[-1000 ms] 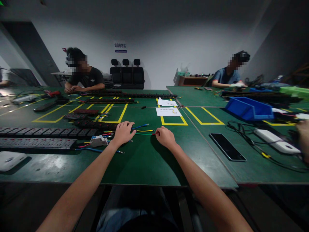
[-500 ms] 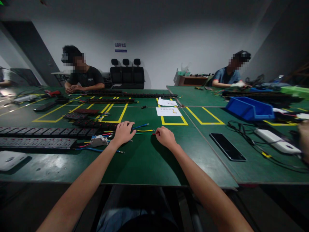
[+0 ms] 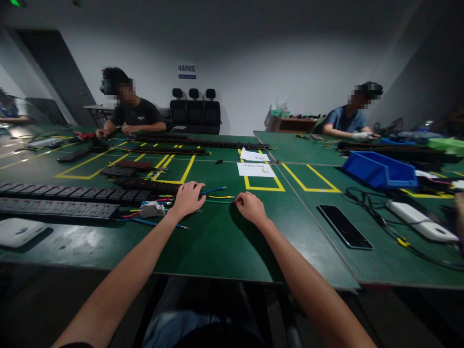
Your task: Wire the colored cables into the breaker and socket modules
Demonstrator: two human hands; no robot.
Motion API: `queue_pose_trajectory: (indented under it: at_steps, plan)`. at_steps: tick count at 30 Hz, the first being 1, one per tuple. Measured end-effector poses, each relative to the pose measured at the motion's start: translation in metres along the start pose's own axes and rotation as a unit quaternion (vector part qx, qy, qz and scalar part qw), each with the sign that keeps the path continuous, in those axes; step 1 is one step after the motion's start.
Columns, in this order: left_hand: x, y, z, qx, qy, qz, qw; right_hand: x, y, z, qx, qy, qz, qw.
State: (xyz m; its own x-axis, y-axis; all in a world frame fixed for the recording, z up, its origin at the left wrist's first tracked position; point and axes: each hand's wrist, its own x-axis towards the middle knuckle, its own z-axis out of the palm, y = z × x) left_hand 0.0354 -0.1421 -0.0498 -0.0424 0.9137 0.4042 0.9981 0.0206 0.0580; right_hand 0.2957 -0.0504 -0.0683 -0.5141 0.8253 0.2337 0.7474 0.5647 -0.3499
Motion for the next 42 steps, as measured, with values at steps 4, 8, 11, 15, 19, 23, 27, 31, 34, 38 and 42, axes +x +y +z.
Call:
queue_pose_trajectory:
  at_steps: [4, 8, 11, 15, 19, 23, 27, 31, 34, 38, 42]
  plan:
    - [-0.002, 0.001, -0.002, -0.007, -0.005, -0.008, 1.0, 0.003, 0.005, 0.007, 0.029, 0.005, 0.031, 0.999]
    - [-0.003, 0.001, -0.002, -0.006, -0.002, -0.01, 1.0, 0.017, 0.011, 0.009, 0.044, -0.028, 0.1, 0.994]
    - [-0.004, 0.001, 0.0, -0.009, 0.005, -0.009, 1.0, 0.037, 0.012, 0.007, 0.066, -0.079, 0.105, 0.989]
    - [-0.004, -0.001, 0.001, -0.02, 0.006, -0.004, 1.0, 0.062, 0.004, 0.013, 0.056, -0.09, 0.02, 0.994]
    - [-0.003, -0.002, 0.0, -0.027, 0.004, -0.015, 1.0, 0.063, -0.012, 0.028, -0.021, -0.049, -0.007, 0.999]
    - [-0.001, -0.002, -0.001, -0.038, 0.0, -0.022, 0.999, 0.055, -0.019, 0.032, -0.032, -0.025, -0.025, 0.999]
    - [-0.002, -0.001, -0.002, -0.035, 0.001, -0.024, 0.999, 0.052, -0.017, 0.03, -0.013, -0.011, -0.026, 1.0]
    - [-0.002, 0.001, -0.003, -0.028, 0.005, -0.027, 0.999, 0.05, -0.015, 0.031, -0.001, -0.013, -0.038, 0.999]
    - [-0.002, 0.001, -0.002, -0.031, 0.006, -0.027, 0.999, 0.049, -0.015, 0.033, 0.019, -0.006, -0.036, 0.999]
    - [0.0, 0.0, -0.003, -0.041, 0.0, -0.024, 0.999, 0.048, -0.016, 0.034, 0.05, 0.019, -0.042, 0.998]
    - [0.001, -0.001, -0.005, -0.048, -0.01, -0.022, 0.999, 0.046, -0.02, 0.034, 0.085, 0.045, -0.059, 0.994]
